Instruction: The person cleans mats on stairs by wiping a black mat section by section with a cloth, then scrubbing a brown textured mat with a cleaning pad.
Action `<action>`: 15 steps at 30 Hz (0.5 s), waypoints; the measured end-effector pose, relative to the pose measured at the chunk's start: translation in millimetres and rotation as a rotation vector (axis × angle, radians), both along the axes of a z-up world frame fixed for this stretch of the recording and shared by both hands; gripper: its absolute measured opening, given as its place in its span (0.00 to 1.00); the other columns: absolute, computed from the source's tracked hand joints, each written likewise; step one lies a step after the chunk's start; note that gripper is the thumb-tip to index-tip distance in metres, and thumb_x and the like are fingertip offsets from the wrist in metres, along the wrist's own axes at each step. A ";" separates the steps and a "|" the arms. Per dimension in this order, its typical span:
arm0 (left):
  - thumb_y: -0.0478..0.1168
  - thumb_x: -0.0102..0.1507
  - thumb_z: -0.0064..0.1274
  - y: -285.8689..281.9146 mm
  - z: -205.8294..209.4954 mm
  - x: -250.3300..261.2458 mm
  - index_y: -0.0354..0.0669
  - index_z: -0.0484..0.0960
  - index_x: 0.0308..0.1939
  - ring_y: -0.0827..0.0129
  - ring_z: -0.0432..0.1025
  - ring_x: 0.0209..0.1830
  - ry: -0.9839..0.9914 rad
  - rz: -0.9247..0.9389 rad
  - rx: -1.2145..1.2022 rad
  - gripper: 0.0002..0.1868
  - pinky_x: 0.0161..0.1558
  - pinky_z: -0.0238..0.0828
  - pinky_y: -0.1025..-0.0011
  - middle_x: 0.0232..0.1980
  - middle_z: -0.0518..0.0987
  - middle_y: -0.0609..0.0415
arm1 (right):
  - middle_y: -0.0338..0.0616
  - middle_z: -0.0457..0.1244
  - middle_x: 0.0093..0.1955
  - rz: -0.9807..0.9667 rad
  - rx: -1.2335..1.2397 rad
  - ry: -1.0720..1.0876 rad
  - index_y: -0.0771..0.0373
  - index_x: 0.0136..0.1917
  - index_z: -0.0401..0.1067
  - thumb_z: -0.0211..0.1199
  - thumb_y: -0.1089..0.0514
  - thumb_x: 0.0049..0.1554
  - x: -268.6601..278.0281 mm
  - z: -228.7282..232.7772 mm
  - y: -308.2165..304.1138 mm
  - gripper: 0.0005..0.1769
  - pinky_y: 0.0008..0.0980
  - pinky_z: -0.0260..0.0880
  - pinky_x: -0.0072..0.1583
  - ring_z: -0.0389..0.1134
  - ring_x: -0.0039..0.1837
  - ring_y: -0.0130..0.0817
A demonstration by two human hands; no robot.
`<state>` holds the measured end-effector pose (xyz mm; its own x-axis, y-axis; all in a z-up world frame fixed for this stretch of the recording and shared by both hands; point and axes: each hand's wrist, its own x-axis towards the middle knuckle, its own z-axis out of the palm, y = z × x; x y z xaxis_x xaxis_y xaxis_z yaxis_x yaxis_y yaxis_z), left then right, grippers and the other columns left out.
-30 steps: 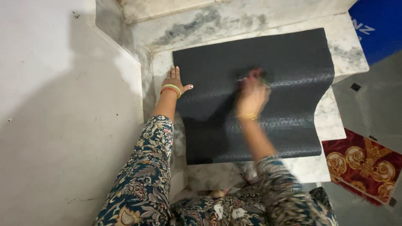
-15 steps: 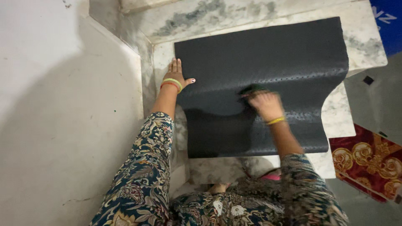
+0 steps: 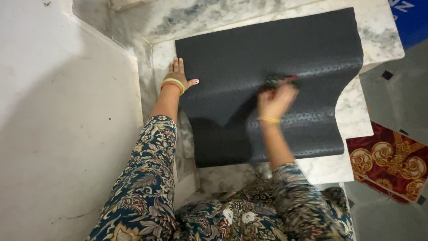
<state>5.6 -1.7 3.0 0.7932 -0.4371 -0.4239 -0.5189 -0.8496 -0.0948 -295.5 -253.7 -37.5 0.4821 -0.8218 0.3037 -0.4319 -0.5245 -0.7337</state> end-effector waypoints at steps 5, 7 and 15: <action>0.78 0.58 0.46 3.3 -9.5 3.6 0.35 0.27 0.80 0.47 0.27 0.85 0.039 0.056 -0.004 0.69 0.80 0.27 0.60 0.84 0.29 0.39 | 0.50 0.64 0.63 0.922 -0.325 0.388 0.55 0.68 0.71 0.55 0.58 0.67 46.9 60.1 116.7 0.16 0.50 0.62 0.62 0.63 0.65 0.48; 0.79 0.58 0.45 7.0 -26.0 10.4 0.37 0.28 0.80 0.47 0.27 0.85 0.013 0.060 -0.028 0.68 0.81 0.28 0.60 0.85 0.29 0.40 | 0.47 0.63 0.66 0.991 -0.546 0.249 0.54 0.66 0.71 0.54 0.57 0.63 54.9 67.8 127.9 0.19 0.52 0.60 0.66 0.62 0.68 0.46; 0.79 0.58 0.46 12.6 -20.2 -1.4 0.36 0.31 0.81 0.46 0.30 0.85 -0.029 0.020 -0.109 0.68 0.80 0.29 0.59 0.85 0.33 0.39 | 0.46 0.57 0.78 0.509 -0.385 0.380 0.51 0.77 0.66 0.62 0.52 0.53 45.9 77.1 -52.8 0.37 0.66 0.42 0.77 0.54 0.78 0.50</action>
<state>4.2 10.8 -17.2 0.8136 -0.4629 -0.3518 -0.4997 -0.8661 -0.0161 -249.6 -306.5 39.6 0.9040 -0.3377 0.2622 -0.2541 -0.9176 -0.3058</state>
